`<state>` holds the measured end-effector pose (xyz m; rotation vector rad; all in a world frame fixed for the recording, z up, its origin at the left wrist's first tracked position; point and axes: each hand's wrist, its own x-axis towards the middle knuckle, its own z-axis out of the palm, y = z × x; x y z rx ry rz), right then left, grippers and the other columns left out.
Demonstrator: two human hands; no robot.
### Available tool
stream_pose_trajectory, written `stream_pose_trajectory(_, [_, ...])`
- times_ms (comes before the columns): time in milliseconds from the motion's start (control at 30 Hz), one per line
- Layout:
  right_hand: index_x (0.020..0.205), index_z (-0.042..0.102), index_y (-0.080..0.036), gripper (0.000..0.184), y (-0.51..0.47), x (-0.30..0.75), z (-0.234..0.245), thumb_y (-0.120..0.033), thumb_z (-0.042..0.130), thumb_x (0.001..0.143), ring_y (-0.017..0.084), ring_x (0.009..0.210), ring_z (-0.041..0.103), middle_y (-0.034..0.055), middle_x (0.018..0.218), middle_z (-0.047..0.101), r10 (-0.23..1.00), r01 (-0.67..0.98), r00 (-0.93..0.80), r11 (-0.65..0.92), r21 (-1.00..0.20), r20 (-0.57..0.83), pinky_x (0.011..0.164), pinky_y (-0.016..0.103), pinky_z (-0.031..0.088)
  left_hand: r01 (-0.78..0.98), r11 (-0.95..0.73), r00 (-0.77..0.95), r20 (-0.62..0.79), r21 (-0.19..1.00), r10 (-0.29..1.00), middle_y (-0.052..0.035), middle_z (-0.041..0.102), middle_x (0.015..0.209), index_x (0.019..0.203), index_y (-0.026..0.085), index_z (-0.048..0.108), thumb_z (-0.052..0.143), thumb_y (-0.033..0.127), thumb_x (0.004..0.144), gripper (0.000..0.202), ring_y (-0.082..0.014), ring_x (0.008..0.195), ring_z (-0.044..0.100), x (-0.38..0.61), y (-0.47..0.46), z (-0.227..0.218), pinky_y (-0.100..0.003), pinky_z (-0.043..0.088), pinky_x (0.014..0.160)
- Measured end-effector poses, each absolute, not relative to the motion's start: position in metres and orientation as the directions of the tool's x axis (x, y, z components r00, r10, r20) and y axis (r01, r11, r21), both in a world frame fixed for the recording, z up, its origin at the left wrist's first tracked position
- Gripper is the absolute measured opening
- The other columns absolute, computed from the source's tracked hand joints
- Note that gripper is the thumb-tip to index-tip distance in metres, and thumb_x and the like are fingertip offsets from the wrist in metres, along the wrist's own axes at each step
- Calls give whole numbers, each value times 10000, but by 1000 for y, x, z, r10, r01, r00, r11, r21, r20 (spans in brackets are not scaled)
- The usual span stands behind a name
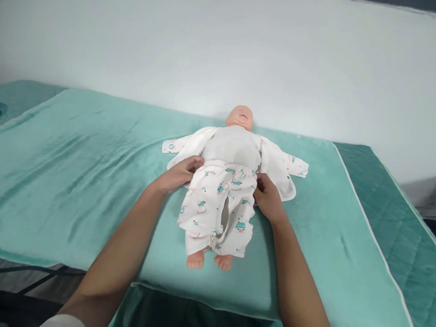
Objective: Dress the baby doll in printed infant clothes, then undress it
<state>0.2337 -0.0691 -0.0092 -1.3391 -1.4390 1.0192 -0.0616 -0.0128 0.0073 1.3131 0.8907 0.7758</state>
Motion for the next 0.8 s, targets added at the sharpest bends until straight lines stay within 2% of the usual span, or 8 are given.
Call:
stream_pose_trajectory(167, [961,580,-253,276,-72,229,-4,-275,744,740,168,736,557,-29,810,647,994,194,-72,90,-977,77,659,284,471,121,84,505,-134,989,852,11,601,850,888,164,625,621,130,627,264,-133,778,527,-59,-15,10,-223,380,639])
stream_pose_trajectory(267, [887,573,-244,261,-72,225,1,-273,757,704,161,725,537,-32,793,640,996,205,-16,92,-974,91,648,277,457,121,81,498,-131,989,857,21,602,818,860,167,635,625,138,631,231,-128,756,522,-57,-16,11,-222,375,634])
stream_pose_trajectory(467, [846,622,-221,232,-70,220,5,-275,739,654,181,785,561,-12,795,655,979,249,145,101,-963,140,698,292,471,-3,86,437,-76,996,896,26,606,854,853,178,614,680,154,651,214,-114,756,526,-53,-16,4,-211,373,630])
stream_pose_trajectory(633, [882,634,-209,299,-69,217,4,-291,761,625,213,910,622,34,994,715,968,219,218,79,-972,128,836,343,500,-101,98,399,-50,990,916,23,617,842,825,174,601,710,176,656,202,-116,749,543,-49,-15,0,-221,400,660])
stream_pose_trajectory(800, [843,621,-208,243,-67,212,7,-302,733,649,232,993,636,60,1068,719,947,171,307,39,-984,91,909,371,496,-243,174,316,-92,954,944,38,585,758,801,179,577,770,250,640,261,-96,654,498,-41,-15,2,-209,365,582])
